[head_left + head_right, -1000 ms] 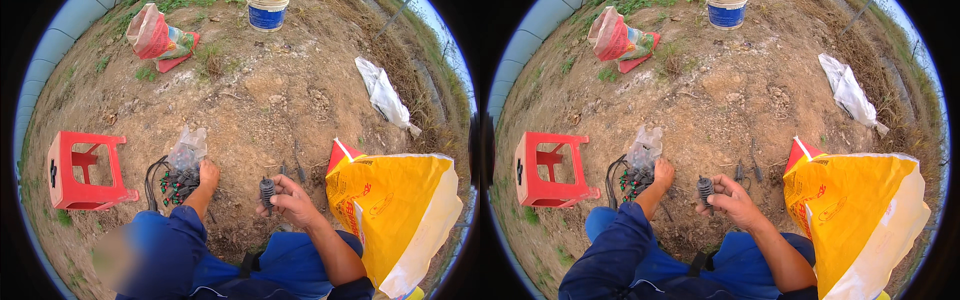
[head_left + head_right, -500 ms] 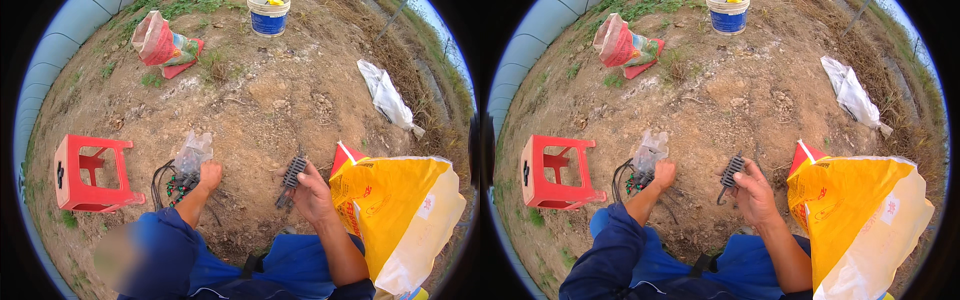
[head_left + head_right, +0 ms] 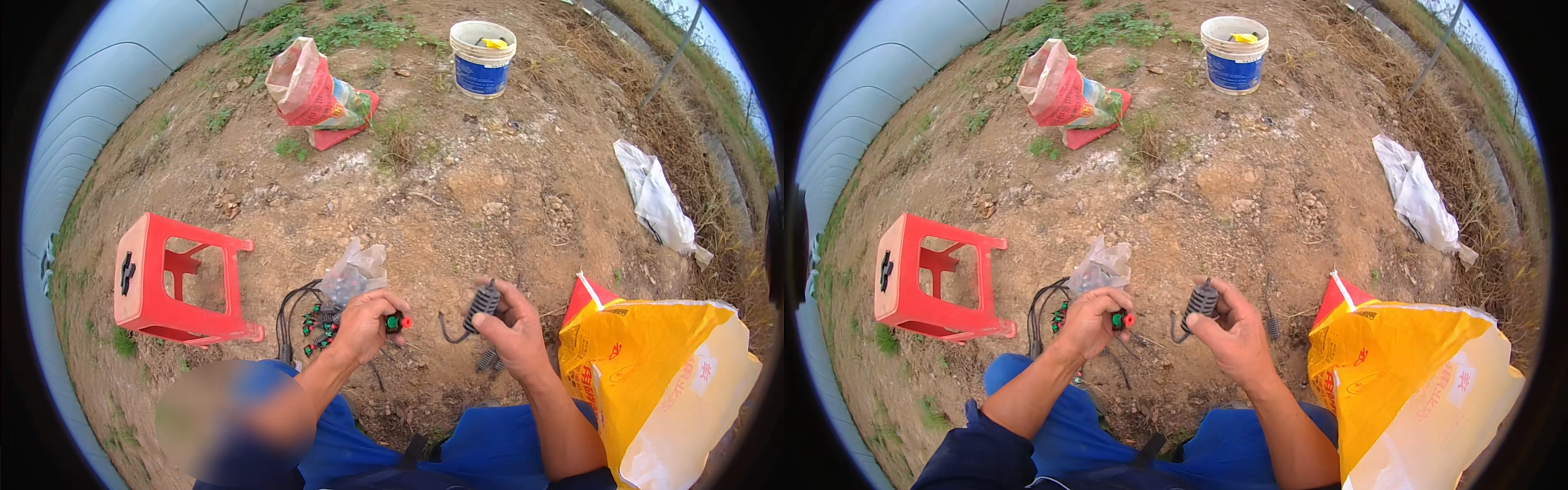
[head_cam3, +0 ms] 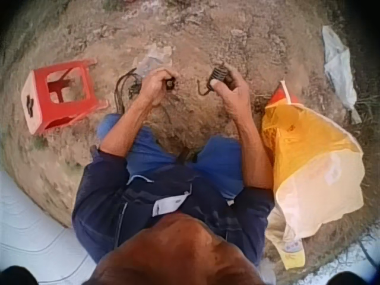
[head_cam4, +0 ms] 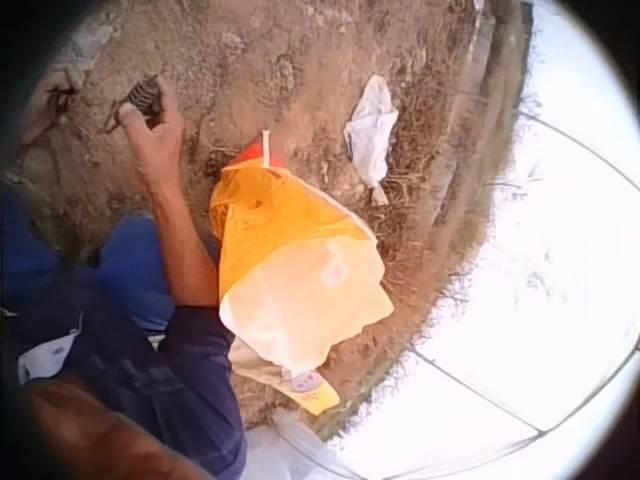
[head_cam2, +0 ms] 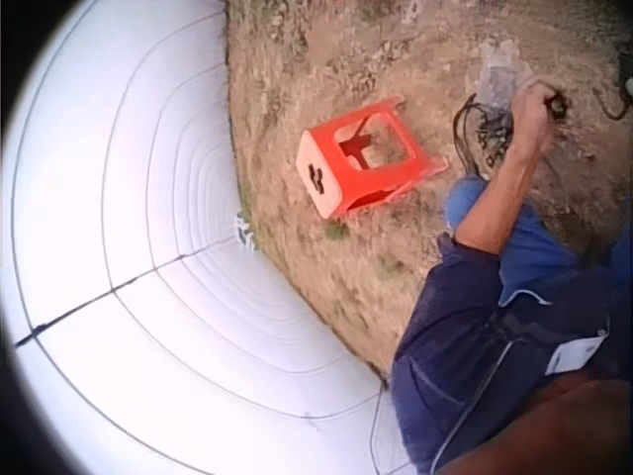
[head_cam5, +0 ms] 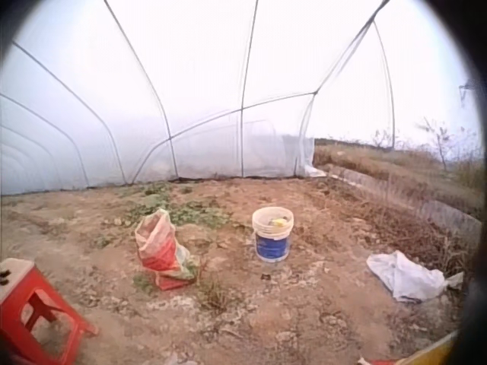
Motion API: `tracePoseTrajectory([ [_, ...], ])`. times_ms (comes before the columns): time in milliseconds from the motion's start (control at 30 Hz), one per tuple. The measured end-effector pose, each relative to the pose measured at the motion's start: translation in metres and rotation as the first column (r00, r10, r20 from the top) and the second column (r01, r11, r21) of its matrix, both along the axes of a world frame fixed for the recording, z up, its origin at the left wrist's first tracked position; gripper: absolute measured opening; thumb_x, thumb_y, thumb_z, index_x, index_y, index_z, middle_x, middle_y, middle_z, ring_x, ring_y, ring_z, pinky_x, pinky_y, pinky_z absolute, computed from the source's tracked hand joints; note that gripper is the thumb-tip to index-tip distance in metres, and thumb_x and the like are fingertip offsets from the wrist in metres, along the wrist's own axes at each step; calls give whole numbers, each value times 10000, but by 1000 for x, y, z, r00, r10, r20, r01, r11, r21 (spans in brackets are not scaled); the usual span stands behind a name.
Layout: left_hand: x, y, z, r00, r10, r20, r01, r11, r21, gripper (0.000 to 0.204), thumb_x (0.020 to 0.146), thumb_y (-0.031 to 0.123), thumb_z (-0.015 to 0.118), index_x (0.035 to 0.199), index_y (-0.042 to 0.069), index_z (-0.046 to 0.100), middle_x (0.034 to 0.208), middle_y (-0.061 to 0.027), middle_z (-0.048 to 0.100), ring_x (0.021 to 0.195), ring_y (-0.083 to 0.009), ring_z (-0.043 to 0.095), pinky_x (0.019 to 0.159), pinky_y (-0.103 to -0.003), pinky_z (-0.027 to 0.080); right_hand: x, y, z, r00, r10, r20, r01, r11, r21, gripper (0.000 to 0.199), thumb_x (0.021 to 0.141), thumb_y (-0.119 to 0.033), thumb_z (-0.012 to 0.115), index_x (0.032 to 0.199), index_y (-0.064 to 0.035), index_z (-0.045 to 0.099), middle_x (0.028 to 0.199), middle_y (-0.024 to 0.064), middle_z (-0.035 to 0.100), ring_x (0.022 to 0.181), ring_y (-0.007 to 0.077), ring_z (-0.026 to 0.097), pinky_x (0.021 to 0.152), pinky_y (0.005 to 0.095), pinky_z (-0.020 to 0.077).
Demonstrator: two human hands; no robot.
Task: The person sits on the ground and assembles small electronic components by hand. They repeatedly pick up black ribbed connectors and small green circuit boards, then join them together. The person places the assembled units on the ground and continues the process with additional parts from a plastic bag.
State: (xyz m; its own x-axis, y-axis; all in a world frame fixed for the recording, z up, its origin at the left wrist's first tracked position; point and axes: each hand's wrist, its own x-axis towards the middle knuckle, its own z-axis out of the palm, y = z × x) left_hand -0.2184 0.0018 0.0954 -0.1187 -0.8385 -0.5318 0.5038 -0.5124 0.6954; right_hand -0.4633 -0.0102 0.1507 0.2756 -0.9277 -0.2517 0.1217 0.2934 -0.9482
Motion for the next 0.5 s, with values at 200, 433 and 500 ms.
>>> tracePoseTrajectory([
  [200, -4, 5, 6, 980, -195, 28, 196, 980, -41, 234, 996, 261, 566, 1020, 34, 617, 782, -17, 577, 640, -84, 520, 479, -274, 406, 30, 13, -4, 709, 86, -700, -491, 772, -403, 525, 761, -190, 737, 1237, -17, 598, 921, 178, 670, 866, 338, 654, 766, 407, 522],
  [433, 1, 4, 3, 847, -128, 517, 309, 909, -280, 191, 905, 203, 727, 927, 14, 712, 794, -1, 667, 729, -62, 561, 652, -266, 476, 54, 9, -10, 617, 159, -771, -576, 759, -304, 434, 745, -244, 736, 1106, -30, 627, 842, 197, 657, 813, 398, 644, 707, 477, 519],
  [500, 8, 12, -3, 848, -55, 527, 239, 928, -287, 206, 901, 219, 731, 910, 15, 708, 759, -8, 668, 711, -60, 573, 628, -269, 477, 68, 13, -7, 668, 161, -726, -552, 762, -339, 416, 737, -237, 738, 1069, -17, 622, 832, 202, 649, 793, 400, 639, 701, 463, 518],
])
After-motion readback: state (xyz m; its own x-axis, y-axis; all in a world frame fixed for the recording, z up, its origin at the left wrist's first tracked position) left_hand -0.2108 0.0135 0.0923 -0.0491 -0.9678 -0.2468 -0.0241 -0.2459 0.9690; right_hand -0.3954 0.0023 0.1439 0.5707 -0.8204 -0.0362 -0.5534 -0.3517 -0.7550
